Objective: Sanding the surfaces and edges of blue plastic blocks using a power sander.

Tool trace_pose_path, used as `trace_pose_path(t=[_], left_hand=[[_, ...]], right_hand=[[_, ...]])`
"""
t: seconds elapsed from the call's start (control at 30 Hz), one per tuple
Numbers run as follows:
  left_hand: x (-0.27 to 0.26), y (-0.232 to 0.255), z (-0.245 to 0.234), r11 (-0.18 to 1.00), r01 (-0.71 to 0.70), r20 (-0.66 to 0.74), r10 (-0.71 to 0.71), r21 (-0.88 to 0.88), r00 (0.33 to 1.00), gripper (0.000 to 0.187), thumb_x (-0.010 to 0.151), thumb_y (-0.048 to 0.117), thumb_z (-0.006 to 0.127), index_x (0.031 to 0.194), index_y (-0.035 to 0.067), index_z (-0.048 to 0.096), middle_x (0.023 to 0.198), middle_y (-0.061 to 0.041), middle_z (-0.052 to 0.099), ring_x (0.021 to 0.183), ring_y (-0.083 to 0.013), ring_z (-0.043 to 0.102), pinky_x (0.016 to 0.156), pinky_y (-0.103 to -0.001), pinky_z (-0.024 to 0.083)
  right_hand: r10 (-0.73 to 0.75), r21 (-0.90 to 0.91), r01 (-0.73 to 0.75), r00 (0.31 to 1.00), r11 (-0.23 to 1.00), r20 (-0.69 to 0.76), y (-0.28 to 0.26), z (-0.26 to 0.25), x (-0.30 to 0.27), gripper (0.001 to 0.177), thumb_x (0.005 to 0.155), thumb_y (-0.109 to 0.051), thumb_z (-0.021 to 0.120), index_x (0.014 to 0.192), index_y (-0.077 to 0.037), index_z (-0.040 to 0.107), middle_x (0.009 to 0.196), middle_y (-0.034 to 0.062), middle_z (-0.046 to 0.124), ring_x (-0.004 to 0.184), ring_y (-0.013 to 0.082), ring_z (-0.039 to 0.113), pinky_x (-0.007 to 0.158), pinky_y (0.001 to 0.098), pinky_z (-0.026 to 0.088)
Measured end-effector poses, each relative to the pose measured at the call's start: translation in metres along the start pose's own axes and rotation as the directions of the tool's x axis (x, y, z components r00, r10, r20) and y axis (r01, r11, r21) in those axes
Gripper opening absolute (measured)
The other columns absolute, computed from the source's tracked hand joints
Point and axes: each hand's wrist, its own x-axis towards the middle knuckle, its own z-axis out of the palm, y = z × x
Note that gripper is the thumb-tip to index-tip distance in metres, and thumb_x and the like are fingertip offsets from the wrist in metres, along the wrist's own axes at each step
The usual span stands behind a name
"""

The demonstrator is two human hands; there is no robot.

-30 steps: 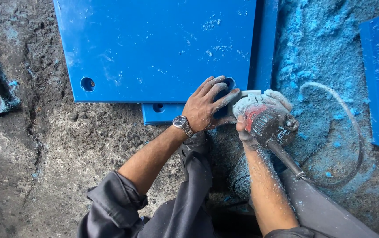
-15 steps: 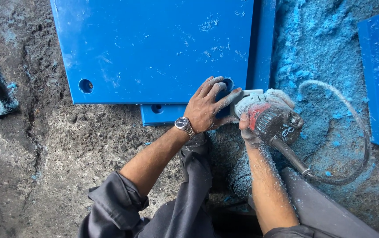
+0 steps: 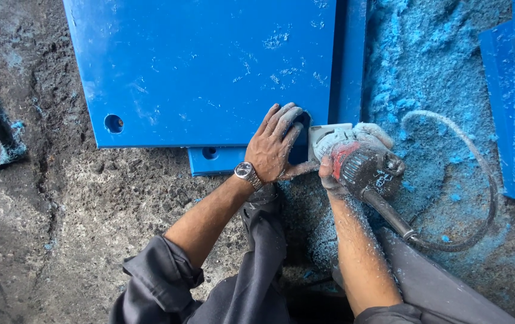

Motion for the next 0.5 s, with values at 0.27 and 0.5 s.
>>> trace_pose_path(t=[0.27,0.5], left_hand=[[0.002,-0.002,-0.003,0.998,-0.012,-0.045,0.009,-0.061,0.999,0.085,0.078,0.069,0.078,0.123,-0.001,0.066,0.145,-0.017,0.052,0.143,-0.034,0.044,0.126,-0.054,0.028],[0.004,0.001,-0.004,0.992,-0.032,-0.123,0.016,-0.123,0.992,0.078,0.078,0.061,0.084,0.122,-0.001,0.065,0.136,-0.016,0.058,0.139,-0.0342,0.05,0.125,-0.055,0.032]], right_hand=[[-0.099,-0.193,0.081,0.992,0.978,-0.081,0.021,0.018,-0.003,0.095,0.097,-0.07,0.047,0.158,0.001,0.03,0.156,0.0244,0.042,0.15,0.0414,0.038,0.127,0.0593,0.033],[0.022,-0.021,-0.022,1.0,1.0,-0.012,-0.007,0.005,0.018,0.099,0.09,-0.076,0.052,0.153,-0.001,0.035,0.15,0.0208,0.044,0.146,0.0384,0.038,0.124,0.0562,0.032]])
